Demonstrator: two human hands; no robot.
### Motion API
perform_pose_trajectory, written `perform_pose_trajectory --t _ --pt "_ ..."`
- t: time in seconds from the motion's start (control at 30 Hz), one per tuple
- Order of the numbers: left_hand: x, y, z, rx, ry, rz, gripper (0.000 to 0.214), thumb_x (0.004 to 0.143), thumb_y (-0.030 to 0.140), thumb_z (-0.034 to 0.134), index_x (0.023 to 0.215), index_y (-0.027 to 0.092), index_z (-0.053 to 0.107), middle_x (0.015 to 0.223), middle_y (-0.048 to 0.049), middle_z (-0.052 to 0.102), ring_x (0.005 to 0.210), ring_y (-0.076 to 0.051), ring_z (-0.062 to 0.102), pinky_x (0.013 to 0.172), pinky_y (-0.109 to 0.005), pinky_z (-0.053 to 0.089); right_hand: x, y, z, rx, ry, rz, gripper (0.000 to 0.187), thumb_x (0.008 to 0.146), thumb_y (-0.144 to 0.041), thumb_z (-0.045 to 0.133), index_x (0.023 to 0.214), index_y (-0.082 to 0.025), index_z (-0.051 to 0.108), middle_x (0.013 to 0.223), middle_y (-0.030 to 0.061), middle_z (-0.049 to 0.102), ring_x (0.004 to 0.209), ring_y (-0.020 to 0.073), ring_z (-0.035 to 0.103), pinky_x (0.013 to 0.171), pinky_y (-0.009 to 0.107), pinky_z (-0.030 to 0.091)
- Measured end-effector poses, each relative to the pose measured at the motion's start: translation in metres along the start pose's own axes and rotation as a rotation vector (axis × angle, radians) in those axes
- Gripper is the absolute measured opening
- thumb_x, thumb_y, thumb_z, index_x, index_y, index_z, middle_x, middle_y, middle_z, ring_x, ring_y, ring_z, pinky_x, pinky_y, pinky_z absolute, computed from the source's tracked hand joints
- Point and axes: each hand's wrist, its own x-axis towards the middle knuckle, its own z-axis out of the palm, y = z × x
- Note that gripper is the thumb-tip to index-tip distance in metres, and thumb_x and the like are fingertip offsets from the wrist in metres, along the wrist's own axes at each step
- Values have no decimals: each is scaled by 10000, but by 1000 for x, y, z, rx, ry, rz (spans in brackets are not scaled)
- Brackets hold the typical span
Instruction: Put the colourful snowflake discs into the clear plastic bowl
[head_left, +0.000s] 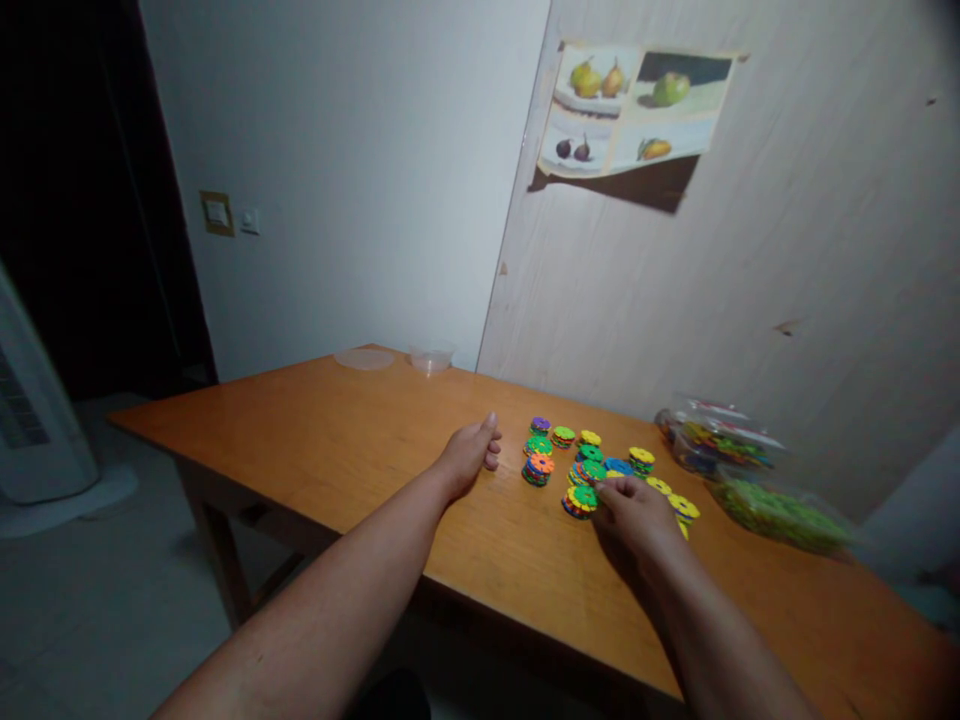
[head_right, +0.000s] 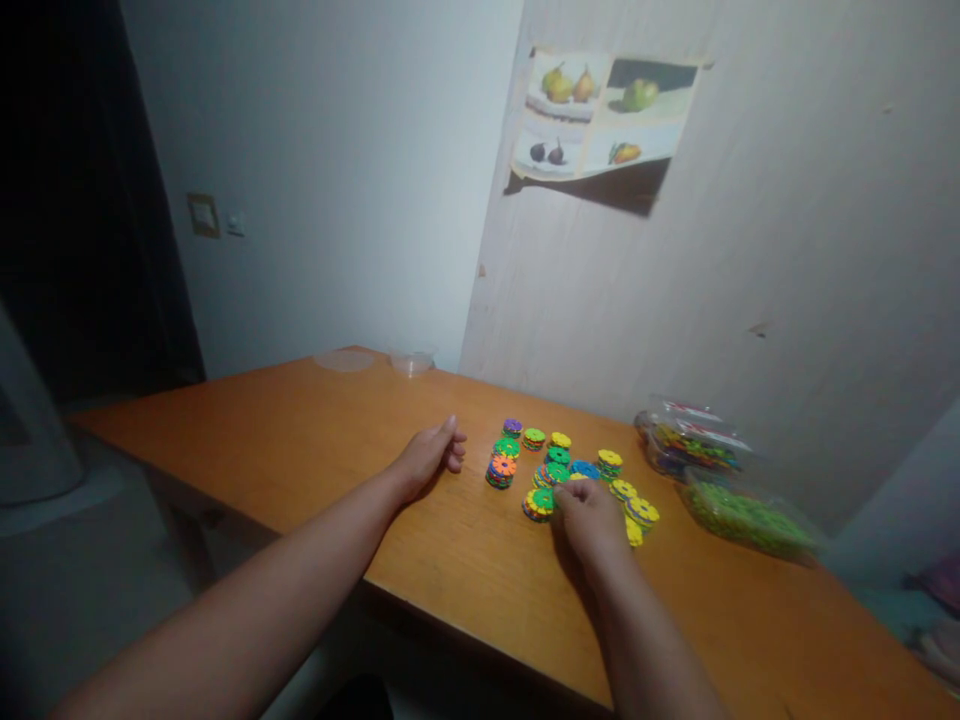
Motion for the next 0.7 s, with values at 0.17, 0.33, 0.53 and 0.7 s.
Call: perform_pose_trajectory --t 0.17,0.33,0.53,0.7 --pt "1 -2 0 -1 -6 2 637 837 711 406 909 103 581 700 -30 584 519 -98 544 572 -250 425 -2 3 -3 -111 -32 -51 362 767 -513 549 780 -168 655 679 43 654 630 200 586 545 293 400" --pt "1 -2 0 19 -1 12 639 840 706 406 916 97 582 712 -36 589 523 -102 545 576 -255 428 -12 -4 -6 -203 -108 -136 498 731 -578 619 1000 -164 684 947 106 691 858 257 627 729 355 461" --pt "-2 2 1 22 10 12 639 835 711 409 908 101 584 709 -37 587 530 -108 547 580 -259 429 -16 -7 -2 -295 -164 -207 566 750 -563 609 1143 -158 639 1076 121 663 985 279 604 833 381 453" --pt "-1 2 1 21 1 11 630 834 709 412 901 107 582 707 -34 586 526 -104 542 578 -256 424 -16 -10 1 -322 -167 -223 528 770 -533 586 1166 -184 621 1103 98 659 969 263 607 815 361 454"
